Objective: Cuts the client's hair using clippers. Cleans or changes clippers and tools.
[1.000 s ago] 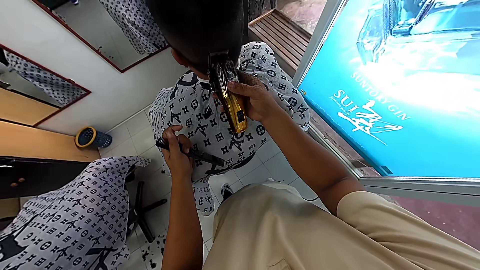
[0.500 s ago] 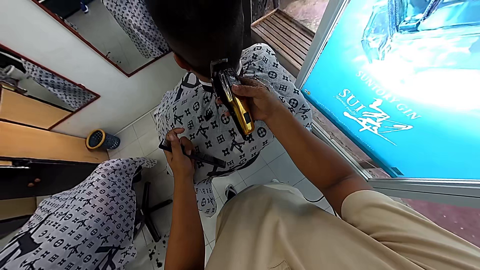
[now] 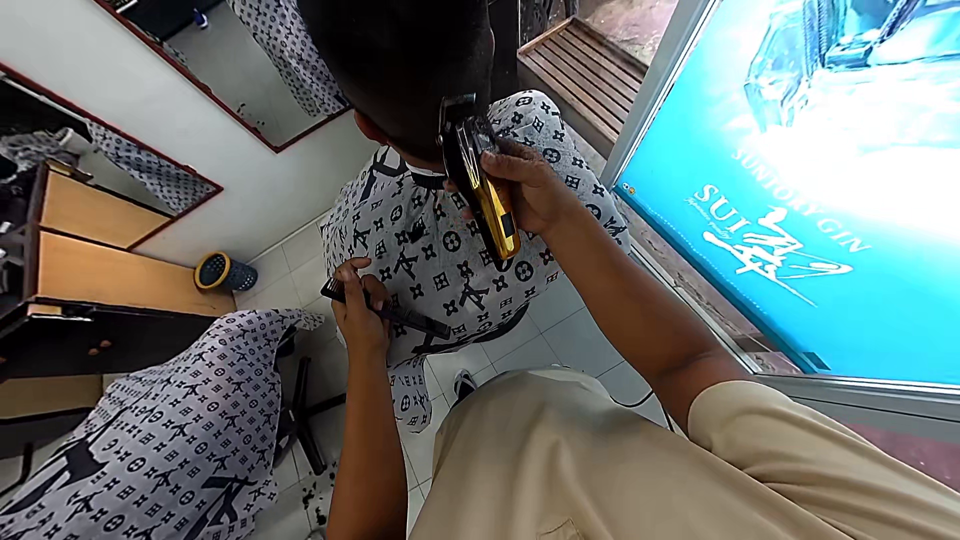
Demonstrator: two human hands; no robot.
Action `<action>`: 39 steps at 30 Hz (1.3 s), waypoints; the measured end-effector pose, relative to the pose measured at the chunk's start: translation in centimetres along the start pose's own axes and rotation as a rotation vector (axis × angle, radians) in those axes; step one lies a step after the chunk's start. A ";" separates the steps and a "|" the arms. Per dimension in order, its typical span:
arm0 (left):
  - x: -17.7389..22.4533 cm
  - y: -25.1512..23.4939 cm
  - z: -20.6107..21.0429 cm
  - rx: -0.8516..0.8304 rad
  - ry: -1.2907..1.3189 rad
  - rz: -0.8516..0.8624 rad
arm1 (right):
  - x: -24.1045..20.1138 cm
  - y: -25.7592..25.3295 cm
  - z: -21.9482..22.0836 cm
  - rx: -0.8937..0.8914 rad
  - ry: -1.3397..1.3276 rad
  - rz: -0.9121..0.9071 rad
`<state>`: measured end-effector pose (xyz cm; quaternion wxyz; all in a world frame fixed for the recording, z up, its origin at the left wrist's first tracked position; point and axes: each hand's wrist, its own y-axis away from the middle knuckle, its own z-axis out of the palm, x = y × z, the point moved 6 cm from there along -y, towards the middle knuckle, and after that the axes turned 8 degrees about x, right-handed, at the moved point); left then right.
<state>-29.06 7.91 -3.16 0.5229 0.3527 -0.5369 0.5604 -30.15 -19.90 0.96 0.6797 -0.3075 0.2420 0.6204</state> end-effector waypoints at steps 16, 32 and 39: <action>0.4 0.2 0.1 0.113 -0.022 0.076 | 2.9 4.7 -0.5 0.028 0.253 0.349; 0.5 0.5 -0.4 0.077 0.068 0.120 | -1.8 1.7 3.3 0.120 0.332 0.174; 0.2 0.4 -0.4 0.030 0.082 0.107 | -2.6 1.7 2.7 0.113 0.341 0.153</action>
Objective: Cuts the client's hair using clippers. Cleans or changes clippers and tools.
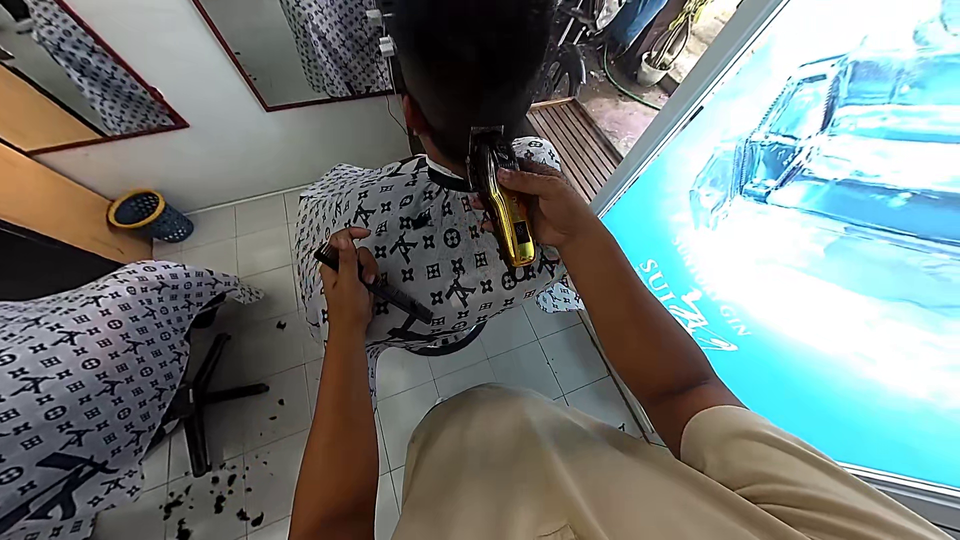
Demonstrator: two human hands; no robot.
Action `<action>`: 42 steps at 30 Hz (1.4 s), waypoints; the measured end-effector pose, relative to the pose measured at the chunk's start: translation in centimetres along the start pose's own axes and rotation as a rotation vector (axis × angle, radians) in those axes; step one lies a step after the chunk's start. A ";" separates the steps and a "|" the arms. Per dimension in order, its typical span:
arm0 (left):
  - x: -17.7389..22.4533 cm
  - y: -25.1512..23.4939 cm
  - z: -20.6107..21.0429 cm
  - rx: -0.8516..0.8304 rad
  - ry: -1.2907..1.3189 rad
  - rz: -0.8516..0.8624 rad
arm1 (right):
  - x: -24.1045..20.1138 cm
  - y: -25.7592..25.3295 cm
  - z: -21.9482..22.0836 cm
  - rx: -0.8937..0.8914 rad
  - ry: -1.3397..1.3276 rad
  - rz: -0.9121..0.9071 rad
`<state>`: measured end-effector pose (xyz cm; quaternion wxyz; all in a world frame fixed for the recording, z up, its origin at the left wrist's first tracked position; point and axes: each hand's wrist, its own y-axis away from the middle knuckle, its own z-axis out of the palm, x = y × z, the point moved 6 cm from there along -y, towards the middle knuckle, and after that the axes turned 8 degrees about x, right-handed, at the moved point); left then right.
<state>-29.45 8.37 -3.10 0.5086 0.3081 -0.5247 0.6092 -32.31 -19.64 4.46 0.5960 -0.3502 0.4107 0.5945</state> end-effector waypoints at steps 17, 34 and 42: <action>0.1 0.1 0.1 -0.033 0.008 0.001 | 1.2 0.0 2.3 0.123 0.121 -0.046; 0.5 0.3 0.1 -0.039 0.020 0.007 | 1.5 0.1 5.3 0.233 -0.019 -0.101; 0.4 -0.1 -1.2 0.122 0.013 -0.070 | 3.9 4.5 2.1 0.247 -0.353 -0.113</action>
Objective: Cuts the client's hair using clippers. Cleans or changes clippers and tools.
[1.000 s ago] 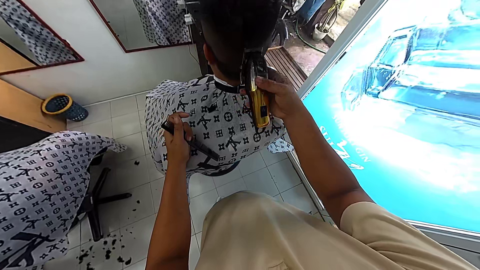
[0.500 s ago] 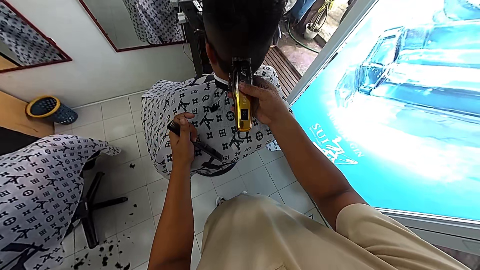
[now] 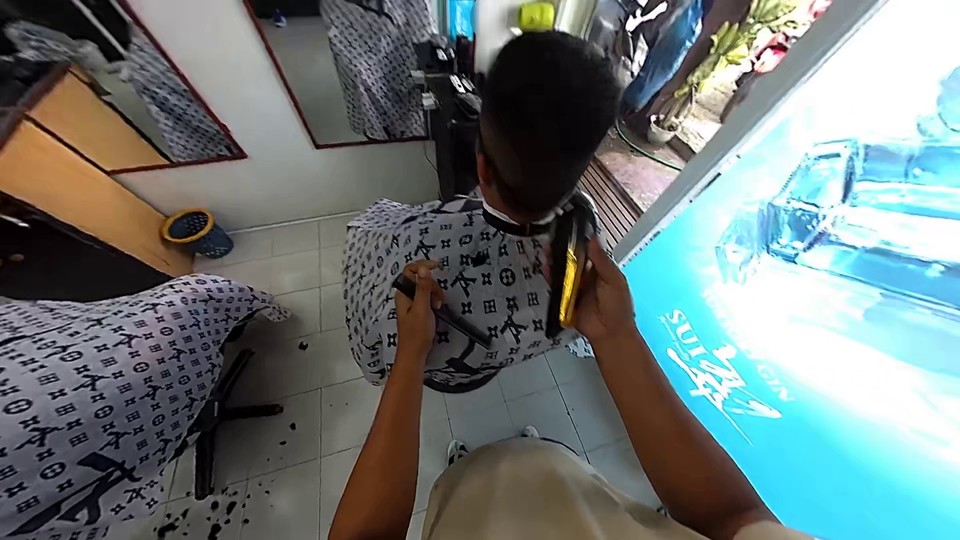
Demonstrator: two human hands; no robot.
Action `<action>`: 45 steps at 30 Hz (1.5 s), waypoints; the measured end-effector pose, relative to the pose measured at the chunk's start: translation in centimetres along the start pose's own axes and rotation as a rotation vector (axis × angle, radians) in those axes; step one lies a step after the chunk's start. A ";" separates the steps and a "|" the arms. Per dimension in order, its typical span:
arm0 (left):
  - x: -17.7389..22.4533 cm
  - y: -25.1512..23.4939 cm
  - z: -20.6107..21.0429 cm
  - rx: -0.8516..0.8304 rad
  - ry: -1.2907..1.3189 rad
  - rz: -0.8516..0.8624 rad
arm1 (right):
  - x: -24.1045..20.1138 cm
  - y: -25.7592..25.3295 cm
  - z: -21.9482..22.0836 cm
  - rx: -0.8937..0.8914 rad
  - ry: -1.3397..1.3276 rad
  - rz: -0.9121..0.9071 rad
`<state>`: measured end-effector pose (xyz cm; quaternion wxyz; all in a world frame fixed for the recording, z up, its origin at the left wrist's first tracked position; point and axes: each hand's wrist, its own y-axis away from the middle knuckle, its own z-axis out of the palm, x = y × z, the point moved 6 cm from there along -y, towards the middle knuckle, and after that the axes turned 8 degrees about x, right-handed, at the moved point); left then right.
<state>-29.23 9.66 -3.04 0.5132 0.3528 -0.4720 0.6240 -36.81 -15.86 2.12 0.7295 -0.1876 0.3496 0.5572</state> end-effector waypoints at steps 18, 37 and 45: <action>8.4 -4.9 15.9 0.103 0.119 0.023 | -7.7 -3.2 -10.9 -0.547 0.350 0.131; 7.2 0.6 21.9 0.285 0.138 0.052 | -10.7 -6.2 -19.3 -0.409 0.191 0.472; 5.4 -2.6 19.6 0.223 0.071 0.038 | -11.7 -4.6 -19.5 -0.385 0.267 0.415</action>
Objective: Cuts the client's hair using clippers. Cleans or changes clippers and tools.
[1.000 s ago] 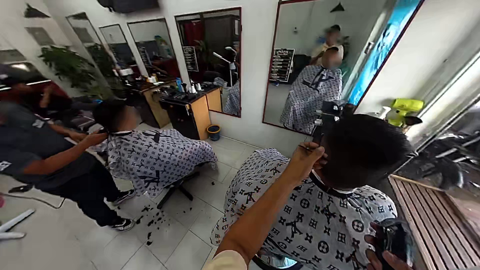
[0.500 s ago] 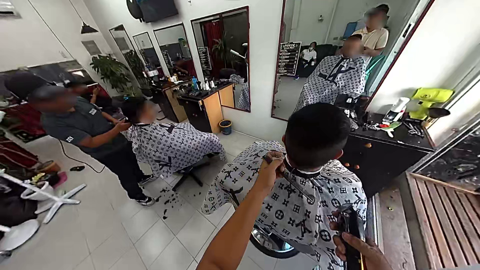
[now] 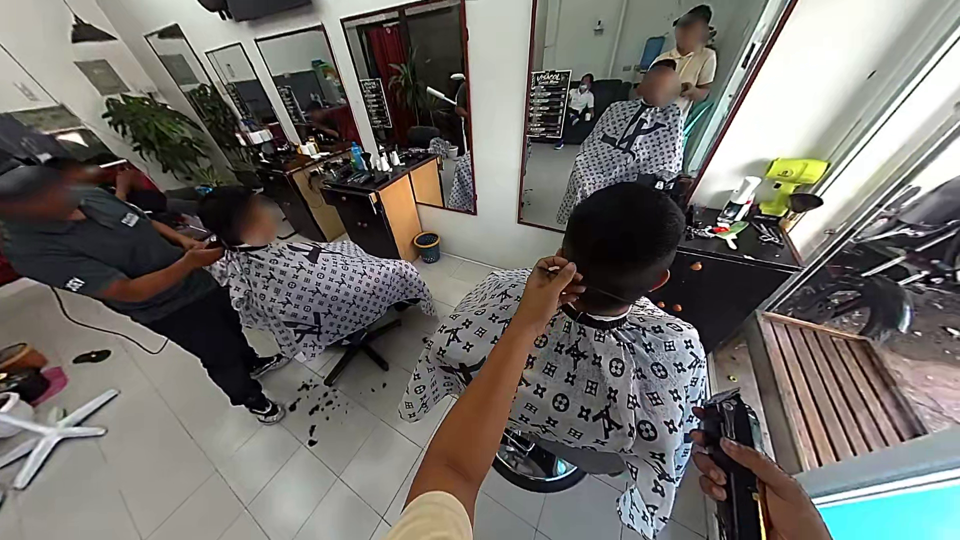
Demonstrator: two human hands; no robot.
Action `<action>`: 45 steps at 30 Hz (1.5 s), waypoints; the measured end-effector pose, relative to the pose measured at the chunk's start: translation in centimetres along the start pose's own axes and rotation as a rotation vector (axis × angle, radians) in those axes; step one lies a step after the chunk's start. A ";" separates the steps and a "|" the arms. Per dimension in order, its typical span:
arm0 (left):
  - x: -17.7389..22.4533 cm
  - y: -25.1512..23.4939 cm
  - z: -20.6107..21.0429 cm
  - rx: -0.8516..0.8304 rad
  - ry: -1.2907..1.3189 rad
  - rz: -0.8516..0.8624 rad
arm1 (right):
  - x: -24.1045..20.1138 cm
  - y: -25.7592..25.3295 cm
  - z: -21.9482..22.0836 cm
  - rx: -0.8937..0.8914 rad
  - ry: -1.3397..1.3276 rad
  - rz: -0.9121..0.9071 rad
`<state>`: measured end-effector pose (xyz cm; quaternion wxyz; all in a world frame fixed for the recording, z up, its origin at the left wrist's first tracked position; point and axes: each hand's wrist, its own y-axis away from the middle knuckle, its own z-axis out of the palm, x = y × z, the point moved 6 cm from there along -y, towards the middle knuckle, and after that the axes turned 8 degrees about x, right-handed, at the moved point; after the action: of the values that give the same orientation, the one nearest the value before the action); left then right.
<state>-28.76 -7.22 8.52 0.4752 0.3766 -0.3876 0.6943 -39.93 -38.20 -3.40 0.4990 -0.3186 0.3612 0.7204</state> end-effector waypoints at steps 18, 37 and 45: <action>-5.1 6.7 -8.6 0.434 0.133 0.134 | -5.4 -8.4 3.7 -0.247 0.007 0.087; -0.8 1.3 -1.0 0.268 -0.086 0.115 | -5.2 -7.4 4.7 -0.089 0.630 -0.164; -3.4 3.8 -5.3 0.396 0.040 0.151 | -4.2 -7.4 4.9 -0.109 0.402 0.022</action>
<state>-32.27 -4.64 2.61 0.3459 0.4186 -0.2611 0.7981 -32.10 -34.36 1.22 0.3910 -0.4787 0.4173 0.6662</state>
